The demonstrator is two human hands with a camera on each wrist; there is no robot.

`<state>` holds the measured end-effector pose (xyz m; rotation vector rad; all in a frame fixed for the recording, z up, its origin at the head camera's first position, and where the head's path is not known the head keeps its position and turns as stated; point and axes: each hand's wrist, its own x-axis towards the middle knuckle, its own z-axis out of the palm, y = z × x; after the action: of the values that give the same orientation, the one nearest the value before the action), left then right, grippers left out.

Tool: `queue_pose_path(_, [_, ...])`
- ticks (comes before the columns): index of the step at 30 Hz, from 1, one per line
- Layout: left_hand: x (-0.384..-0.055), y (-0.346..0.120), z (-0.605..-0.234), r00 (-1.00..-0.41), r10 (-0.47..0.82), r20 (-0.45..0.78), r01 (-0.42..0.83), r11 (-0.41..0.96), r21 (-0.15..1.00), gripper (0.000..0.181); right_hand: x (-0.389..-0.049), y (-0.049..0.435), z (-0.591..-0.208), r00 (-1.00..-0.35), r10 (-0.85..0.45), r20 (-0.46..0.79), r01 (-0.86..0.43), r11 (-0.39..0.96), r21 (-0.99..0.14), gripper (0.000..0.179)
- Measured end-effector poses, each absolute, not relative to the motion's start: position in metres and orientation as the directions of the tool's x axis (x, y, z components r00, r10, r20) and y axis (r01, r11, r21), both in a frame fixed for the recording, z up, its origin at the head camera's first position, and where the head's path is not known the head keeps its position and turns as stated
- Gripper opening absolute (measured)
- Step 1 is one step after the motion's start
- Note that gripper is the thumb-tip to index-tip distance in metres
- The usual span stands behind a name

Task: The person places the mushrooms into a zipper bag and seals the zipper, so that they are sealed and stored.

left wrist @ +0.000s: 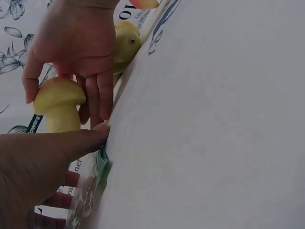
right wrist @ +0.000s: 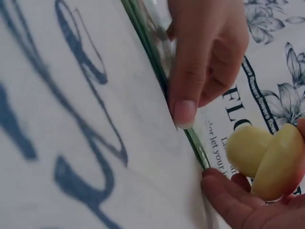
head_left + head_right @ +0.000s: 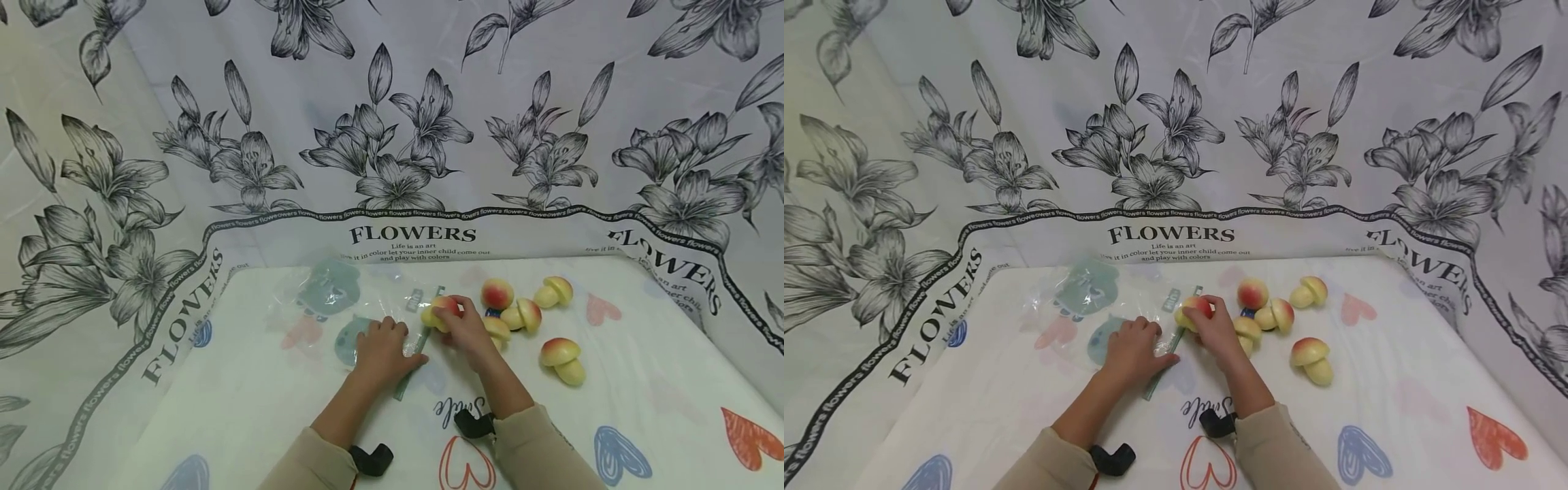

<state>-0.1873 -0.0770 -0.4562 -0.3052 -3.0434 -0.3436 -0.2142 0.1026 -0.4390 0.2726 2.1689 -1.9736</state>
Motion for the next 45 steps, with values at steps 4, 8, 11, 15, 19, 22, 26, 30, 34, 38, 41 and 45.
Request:
queue_pose_path(4, [-0.186, -0.076, -0.458, -0.973, 0.194, 0.126, 0.214, 0.961, 0.177, 0.050, -0.216, 0.105, -0.442, -0.959, 0.006, -0.284, 0.284, 0.037, -0.958, 0.058])
queue_pose_path(8, [-0.189, -0.078, -0.461, -0.967, 0.196, 0.162, 0.229, 0.950, 0.213, 0.031, -0.217, 0.108, -0.443, -0.964, 0.020, -0.264, 0.265, 0.052, -0.963, 0.060])
queue_pose_path(11, [-0.193, -0.079, -0.465, -0.969, 0.171, 0.180, 0.217, 0.934, 0.285, 0.019, -0.217, 0.111, -0.443, -0.975, 0.066, -0.211, 0.219, 0.170, -0.961, 0.064])
queue_pose_path(15, [-0.198, -0.080, -0.468, -0.970, 0.128, 0.207, 0.195, 0.917, 0.347, 0.014, -0.217, 0.115, -0.444, -0.987, 0.122, -0.106, 0.145, 0.384, -0.912, 0.070])
queue_pose_path(19, [-0.199, -0.081, -0.467, -0.968, 0.086, 0.237, 0.178, 0.898, 0.403, 0.018, -0.217, 0.118, -0.444, -0.992, 0.127, -0.024, 0.080, 0.452, -0.889, 0.072])
queue_pose_path(22, [-0.199, -0.082, -0.464, -0.970, 0.044, 0.238, 0.161, 0.852, 0.499, 0.019, -0.218, 0.118, -0.444, -0.992, 0.130, -0.003, 0.059, 0.432, -0.900, 0.071])
queue_pose_path(26, [-0.199, -0.082, -0.461, -0.978, -0.020, 0.207, 0.120, 0.755, 0.644, 0.018, -0.218, 0.118, -0.443, -0.989, 0.146, -0.019, 0.070, 0.352, -0.933, 0.067])
queue_pose_path(30, [-0.200, -0.082, -0.459, -0.976, -0.066, 0.207, 0.120, 0.628, 0.769, 0.018, -0.219, 0.116, -0.442, -0.989, 0.147, -0.029, 0.063, 0.228, -0.972, 0.062])
queue_pose_path(34, [-0.201, -0.082, -0.457, -0.974, -0.075, 0.214, 0.148, 0.503, 0.851, 0.020, -0.218, 0.115, -0.440, -0.993, 0.120, -0.005, 0.031, 0.218, -0.975, 0.060])
queue_pose_path(38, [-0.201, -0.083, -0.455, -0.968, -0.092, 0.234, 0.181, 0.394, 0.901, 0.021, -0.216, 0.115, -0.439, -0.996, 0.084, 0.012, 0.013, 0.284, -0.959, 0.059])
queue_pose_path(41, [-0.202, -0.083, -0.455, -0.964, -0.103, 0.245, 0.196, 0.349, 0.917, 0.019, -0.217, 0.116, -0.441, -0.997, 0.069, 0.018, 0.005, 0.322, -0.947, 0.059])
queue_pose_path(45, [-0.203, -0.083, -0.456, -0.967, -0.100, 0.234, 0.188, 0.336, 0.923, 0.018, -0.218, 0.117, -0.443, -0.998, 0.065, 0.015, 0.008, 0.349, -0.937, 0.061])
